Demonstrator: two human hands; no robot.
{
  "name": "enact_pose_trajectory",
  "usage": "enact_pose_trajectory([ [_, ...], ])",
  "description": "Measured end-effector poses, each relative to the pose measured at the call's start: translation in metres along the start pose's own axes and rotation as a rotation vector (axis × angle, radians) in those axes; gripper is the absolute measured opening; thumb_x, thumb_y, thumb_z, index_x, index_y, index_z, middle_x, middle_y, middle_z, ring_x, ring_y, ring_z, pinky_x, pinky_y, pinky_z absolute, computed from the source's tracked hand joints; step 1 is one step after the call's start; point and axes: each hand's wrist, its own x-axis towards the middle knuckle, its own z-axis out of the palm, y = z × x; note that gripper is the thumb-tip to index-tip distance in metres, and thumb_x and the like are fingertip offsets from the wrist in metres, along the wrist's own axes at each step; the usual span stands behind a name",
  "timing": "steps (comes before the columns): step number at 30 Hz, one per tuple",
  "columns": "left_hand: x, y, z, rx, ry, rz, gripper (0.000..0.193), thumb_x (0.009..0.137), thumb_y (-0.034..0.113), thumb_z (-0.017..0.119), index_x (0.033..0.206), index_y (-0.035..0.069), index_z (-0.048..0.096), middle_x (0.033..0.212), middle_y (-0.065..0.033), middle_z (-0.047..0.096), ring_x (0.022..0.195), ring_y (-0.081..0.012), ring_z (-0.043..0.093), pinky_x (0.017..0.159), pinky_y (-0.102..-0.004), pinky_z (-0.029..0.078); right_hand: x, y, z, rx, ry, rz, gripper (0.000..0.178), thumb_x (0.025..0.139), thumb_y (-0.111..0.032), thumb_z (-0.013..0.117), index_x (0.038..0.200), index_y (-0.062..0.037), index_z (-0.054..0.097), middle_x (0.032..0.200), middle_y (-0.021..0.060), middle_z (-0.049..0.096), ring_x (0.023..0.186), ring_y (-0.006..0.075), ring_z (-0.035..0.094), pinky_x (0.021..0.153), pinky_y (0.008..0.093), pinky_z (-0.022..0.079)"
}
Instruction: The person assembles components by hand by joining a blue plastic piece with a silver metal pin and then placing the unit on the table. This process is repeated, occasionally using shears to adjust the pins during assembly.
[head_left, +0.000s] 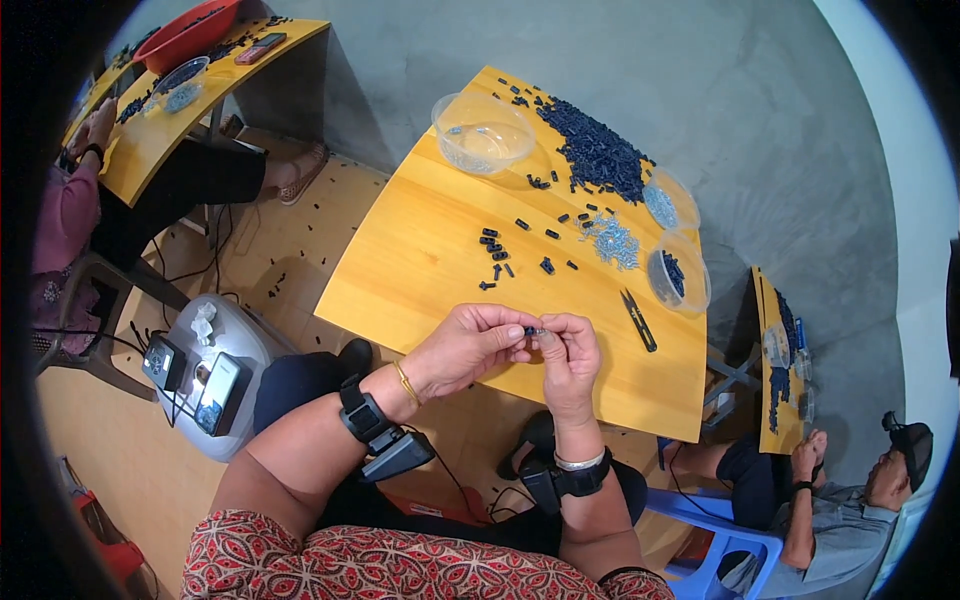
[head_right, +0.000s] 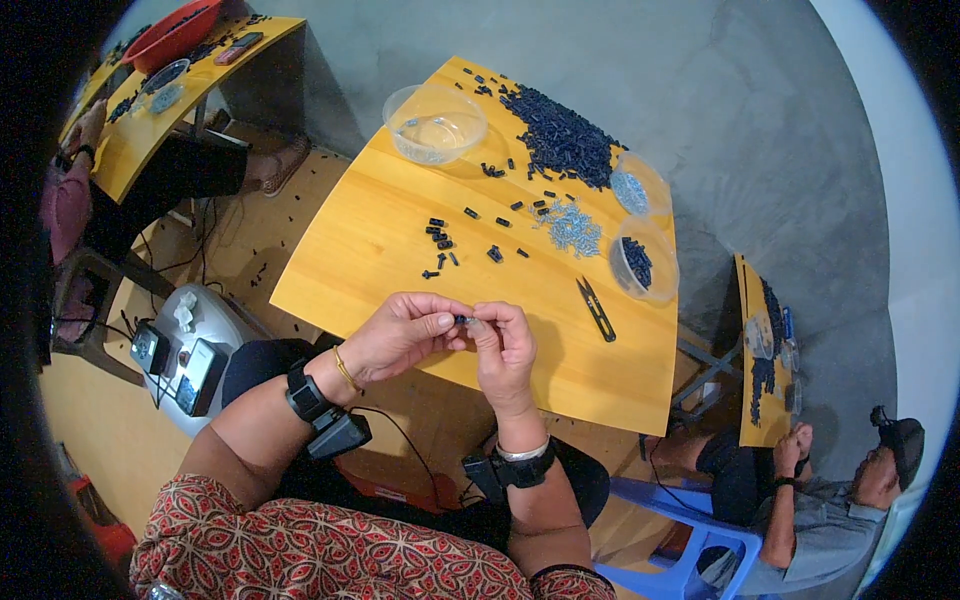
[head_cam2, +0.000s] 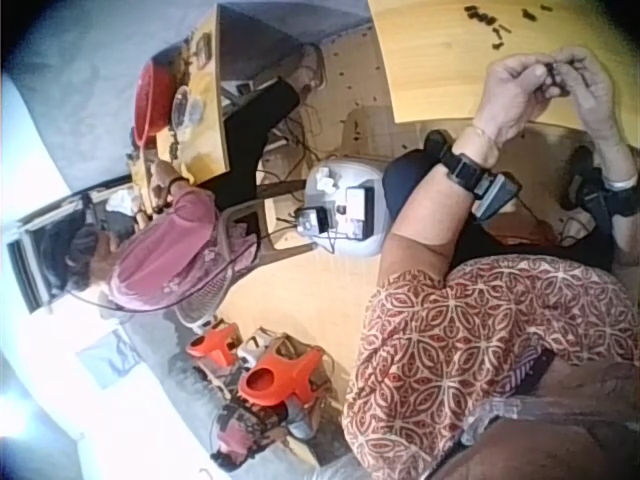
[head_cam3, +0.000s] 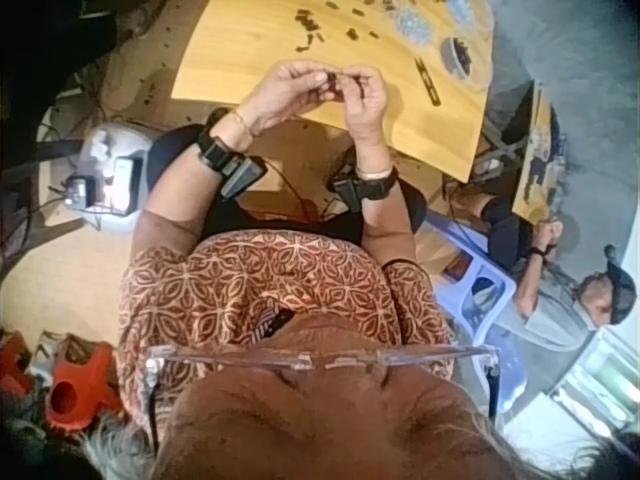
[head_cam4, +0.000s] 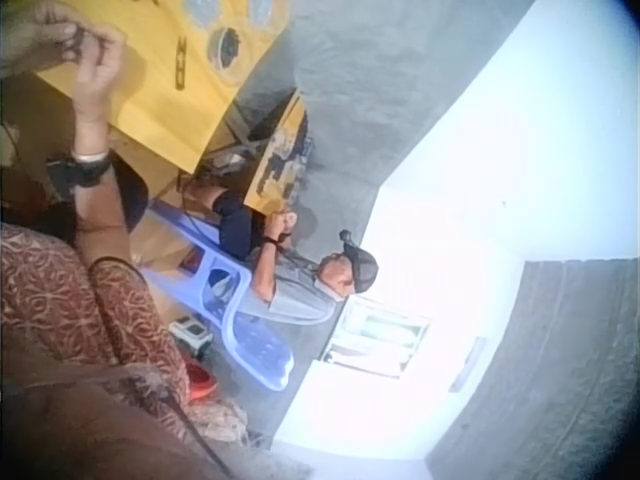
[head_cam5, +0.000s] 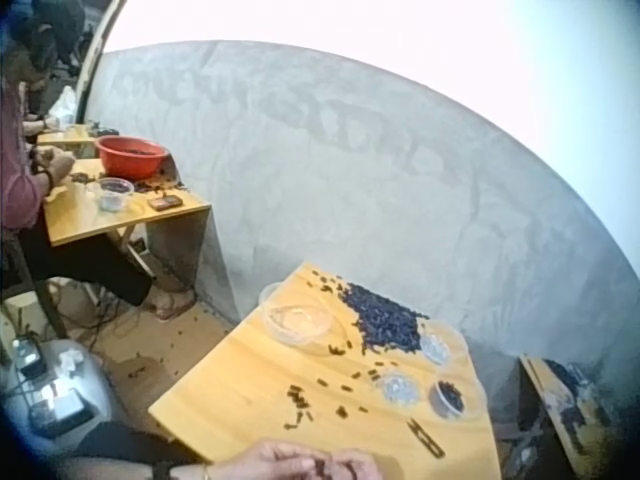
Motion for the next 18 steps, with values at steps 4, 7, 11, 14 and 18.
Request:
enact_pose_trajectory([
  [4, 0.001, -0.0015, 0.0012, 0.04, 0.045, 0.039, 0.021, 0.084, 0.007, 0.053, 0.103, -0.003, 0.055, 0.094, -0.0107, 0.06, 0.082, -0.0156, 0.058, 0.076, -0.0261, 0.048, 0.0, 0.0076, -0.0051, 0.014, 0.016, -0.055, 0.007, 0.083, 0.001, 0.051, 0.089, 0.0004, 0.048, 0.082, 0.0055, 0.054, 0.07, 0.0097, 0.053, 0.062, 0.0208, 0.046],
  [7, 0.0017, -0.0043, 0.0007, 0.072, 0.091, 0.072, 0.019, 0.083, 0.003, 0.052, 0.101, -0.003, 0.056, 0.092, -0.0112, 0.06, 0.081, -0.0163, 0.058, 0.076, -0.0268, 0.049, 0.0004, 0.0042, -0.0018, -0.023, 0.023, -0.065, 0.007, 0.081, 0.003, 0.051, 0.087, 0.0, 0.048, 0.08, 0.0059, 0.053, 0.068, 0.0096, 0.052, 0.062, 0.0206, 0.045],
  [11, 0.0021, -0.0051, 0.0035, 0.177, 0.144, 0.122, 0.017, 0.082, 0.001, 0.054, 0.098, -0.004, 0.056, 0.09, -0.0112, 0.061, 0.079, -0.0163, 0.059, 0.075, -0.0268, 0.05, -0.0001, 0.0013, 0.0002, -0.038, 0.014, -0.066, 0.008, 0.081, 0.004, 0.051, 0.086, 0.0, 0.047, 0.079, 0.0068, 0.053, 0.067, 0.0103, 0.052, 0.062, 0.0208, 0.045],
  [14, 0.0028, -0.0072, 0.0034, 0.229, 0.158, 0.148, 0.017, 0.081, 0.0, 0.055, 0.097, -0.004, 0.057, 0.088, -0.0106, 0.061, 0.078, -0.015, 0.059, 0.074, -0.0258, 0.05, 0.0003, 0.0031, -0.0004, -0.064, 0.021, -0.093, 0.008, 0.08, 0.004, 0.052, 0.085, -0.0002, 0.047, 0.078, 0.0068, 0.053, 0.066, 0.011, 0.052, 0.06, 0.0211, 0.044],
  [18, 0.0031, -0.0081, 0.0057, 0.27, 0.175, 0.159, 0.016, 0.08, 0.001, 0.056, 0.095, -0.003, 0.058, 0.087, -0.0102, 0.061, 0.077, -0.0139, 0.059, 0.073, -0.0251, 0.049, 0.0002, 0.0044, -0.0004, -0.14, 0.037, -0.127, 0.009, 0.079, 0.004, 0.053, 0.084, -0.0009, 0.048, 0.076, 0.0064, 0.053, 0.065, 0.0115, 0.052, 0.059, 0.0214, 0.043],
])
